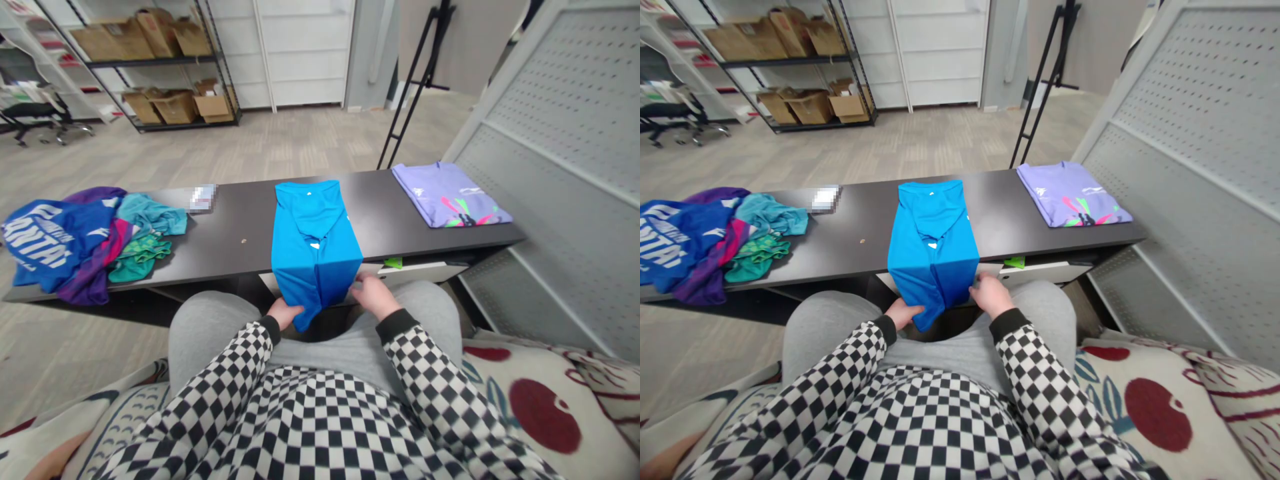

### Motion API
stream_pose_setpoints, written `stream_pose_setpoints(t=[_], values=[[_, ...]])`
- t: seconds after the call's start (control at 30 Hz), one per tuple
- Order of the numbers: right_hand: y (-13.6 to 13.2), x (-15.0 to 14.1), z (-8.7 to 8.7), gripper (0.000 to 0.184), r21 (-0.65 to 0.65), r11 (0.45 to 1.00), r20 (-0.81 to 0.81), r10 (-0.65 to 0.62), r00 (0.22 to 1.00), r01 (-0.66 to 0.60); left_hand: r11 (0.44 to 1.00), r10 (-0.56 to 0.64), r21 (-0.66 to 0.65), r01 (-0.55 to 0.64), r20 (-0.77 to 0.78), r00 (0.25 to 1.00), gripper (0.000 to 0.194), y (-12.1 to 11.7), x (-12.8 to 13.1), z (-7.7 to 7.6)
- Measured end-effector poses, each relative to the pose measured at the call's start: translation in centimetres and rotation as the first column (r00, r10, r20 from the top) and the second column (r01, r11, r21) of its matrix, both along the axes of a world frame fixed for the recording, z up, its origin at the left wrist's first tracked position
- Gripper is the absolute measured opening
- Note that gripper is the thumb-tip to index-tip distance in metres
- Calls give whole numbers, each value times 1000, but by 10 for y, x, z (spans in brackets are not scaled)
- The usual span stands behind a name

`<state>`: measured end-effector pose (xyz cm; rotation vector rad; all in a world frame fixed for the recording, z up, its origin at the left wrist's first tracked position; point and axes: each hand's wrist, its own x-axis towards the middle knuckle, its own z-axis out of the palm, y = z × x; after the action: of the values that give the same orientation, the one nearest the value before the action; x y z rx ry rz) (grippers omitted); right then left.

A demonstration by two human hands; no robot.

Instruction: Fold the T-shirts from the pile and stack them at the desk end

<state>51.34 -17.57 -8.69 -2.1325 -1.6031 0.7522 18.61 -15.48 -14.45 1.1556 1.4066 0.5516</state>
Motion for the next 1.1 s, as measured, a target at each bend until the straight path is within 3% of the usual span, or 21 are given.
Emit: stream_pose_setpoints(t=[0.1,0.2,0.27,0.53,0.83,1.1], values=[[4,2,-8,29,26,996,-243,-75,967,84,998,29,-52,-31,-48,998,24,3,1,-2],[6,-5,-17,31,-3,997,-552,-67,831,78,997,40,-66,-45,-81,996,28,4,2,1],[7,-10,-20,34,-9,998,-637,-50,770,57,996,43,-67,-50,-98,994,31,4,1,4],[10,-17,-16,39,-73,997,-625,-37,780,-11,997,42,-57,-50,-136,990,36,-1,-4,17],[6,-12,-14,47,-9,996,-596,68,800,-92,997,29,-61,-40,-176,984,29,2,-8,7],[15,-19,-18,43,-60,989,-426,99,899,-137,998,53,27,-49,-179,982,37,-3,-5,24]])
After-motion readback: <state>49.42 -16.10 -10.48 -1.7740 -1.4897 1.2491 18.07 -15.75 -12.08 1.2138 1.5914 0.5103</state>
